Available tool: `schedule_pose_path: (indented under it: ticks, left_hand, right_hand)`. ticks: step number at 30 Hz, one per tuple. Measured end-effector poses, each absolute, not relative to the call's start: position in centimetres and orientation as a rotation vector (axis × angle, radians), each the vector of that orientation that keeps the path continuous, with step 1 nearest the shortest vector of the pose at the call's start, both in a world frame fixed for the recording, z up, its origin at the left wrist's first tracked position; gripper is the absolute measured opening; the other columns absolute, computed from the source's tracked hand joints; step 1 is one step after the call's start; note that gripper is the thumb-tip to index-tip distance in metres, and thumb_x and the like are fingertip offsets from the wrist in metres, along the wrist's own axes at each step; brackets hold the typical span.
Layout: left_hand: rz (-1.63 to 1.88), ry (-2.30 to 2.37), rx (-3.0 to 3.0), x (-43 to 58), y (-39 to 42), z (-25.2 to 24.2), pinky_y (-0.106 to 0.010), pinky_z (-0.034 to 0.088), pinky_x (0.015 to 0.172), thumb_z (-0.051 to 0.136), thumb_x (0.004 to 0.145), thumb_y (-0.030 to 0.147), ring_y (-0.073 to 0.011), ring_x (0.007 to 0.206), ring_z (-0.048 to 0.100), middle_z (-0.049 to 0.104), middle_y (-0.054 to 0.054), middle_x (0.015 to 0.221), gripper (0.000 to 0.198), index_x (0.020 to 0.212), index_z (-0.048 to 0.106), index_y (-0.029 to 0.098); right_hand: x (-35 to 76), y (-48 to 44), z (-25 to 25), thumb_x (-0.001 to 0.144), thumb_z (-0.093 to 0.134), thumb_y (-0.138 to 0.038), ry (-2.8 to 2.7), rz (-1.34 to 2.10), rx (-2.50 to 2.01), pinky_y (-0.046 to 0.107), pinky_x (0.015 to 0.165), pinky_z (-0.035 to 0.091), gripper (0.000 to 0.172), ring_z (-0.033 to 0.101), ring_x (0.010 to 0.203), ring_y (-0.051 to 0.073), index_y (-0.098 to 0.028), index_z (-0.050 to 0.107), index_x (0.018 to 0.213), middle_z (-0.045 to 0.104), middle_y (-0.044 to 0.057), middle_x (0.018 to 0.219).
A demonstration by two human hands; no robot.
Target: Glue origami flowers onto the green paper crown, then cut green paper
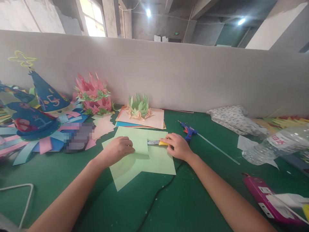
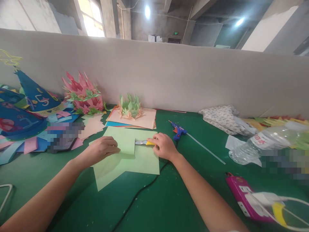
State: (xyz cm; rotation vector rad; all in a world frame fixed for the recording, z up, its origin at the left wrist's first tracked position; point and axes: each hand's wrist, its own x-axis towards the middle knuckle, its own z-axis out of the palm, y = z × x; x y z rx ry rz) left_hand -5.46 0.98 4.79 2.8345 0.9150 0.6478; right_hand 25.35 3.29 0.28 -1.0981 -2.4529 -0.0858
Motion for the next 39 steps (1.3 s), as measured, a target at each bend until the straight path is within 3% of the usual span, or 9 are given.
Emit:
schedule_pose_path:
  ticks: [9,13,19,24,30,39]
  left_hand:
    - [0.415,0.9,2.668,-6.1,1.0,4.1,-0.026,0.042,0.064,0.049,0.083,0.042,-0.016,0.074,0.06,0.066,-0.006,0.085,0.029,0.078,0.07,0.023]
    - [0.405,1.037,2.587,-5.7,1.0,3.8,-0.026,0.043,0.062,0.049,0.08,0.05,-0.0153,0.072,0.06,0.064,-0.006,0.1,0.035,0.081,0.07,0.022]
    - [0.521,1.319,2.557,-3.5,1.2,2.1,-0.033,0.046,0.072,0.032,0.091,0.035,-0.0213,0.083,0.058,0.063,-0.009,0.086,0.037,0.088,0.064,0.017]
    - [0.521,1.443,2.589,-2.2,1.2,0.4,-0.036,0.047,0.078,0.025,0.092,0.03,-0.0227,0.093,0.057,0.055,-0.013,0.109,0.04,0.118,0.052,0.018]
    - [0.537,1.449,2.644,-2.0,1.3,-0.6,-0.038,0.047,0.081,0.021,0.093,0.028,-0.0227,0.094,0.054,0.051,-0.012,0.116,0.04,0.111,0.055,0.017]
    - [0.478,1.436,2.701,-2.0,1.3,-0.4,-0.038,0.042,0.095,0.02,0.094,0.026,-0.0227,0.112,0.047,0.052,-0.011,0.122,0.04,0.116,0.051,0.017]
  right_hand:
    - [25.0,3.0,0.1,0.07,0.045,-0.007,-2.528,-0.021,-1.029,0.031,0.068,0.042,0.052,0.049,0.078,0.018,-0.025,0.059,0.117,0.057,0.005,0.088]
    - [24.6,2.8,0.2,0.081,0.049,-0.022,-2.533,-0.021,-1.057,0.031,0.068,0.042,0.038,0.051,0.077,0.018,-0.025,0.059,0.118,0.058,0.006,0.089]
    - [24.1,2.8,0.3,0.089,0.044,-0.028,-2.539,-0.067,-1.066,0.028,0.064,0.039,0.031,0.05,0.075,0.016,-0.026,0.061,0.115,0.058,0.007,0.088]
    - [24.1,2.9,0.0,0.09,0.043,-0.025,-2.545,-0.101,-1.046,0.027,0.064,0.036,0.031,0.049,0.073,0.015,-0.026,0.061,0.114,0.058,0.006,0.085]
    - [24.1,2.8,-0.1,0.09,0.043,-0.024,-2.541,-0.119,-1.016,0.027,0.064,0.035,0.03,0.049,0.074,0.016,-0.025,0.063,0.112,0.057,0.006,0.083]
    - [24.2,2.7,0.4,0.09,0.042,-0.023,-2.596,-0.121,-1.04,0.026,0.061,0.032,0.03,0.047,0.071,0.015,-0.024,0.064,0.111,0.058,0.006,0.081]
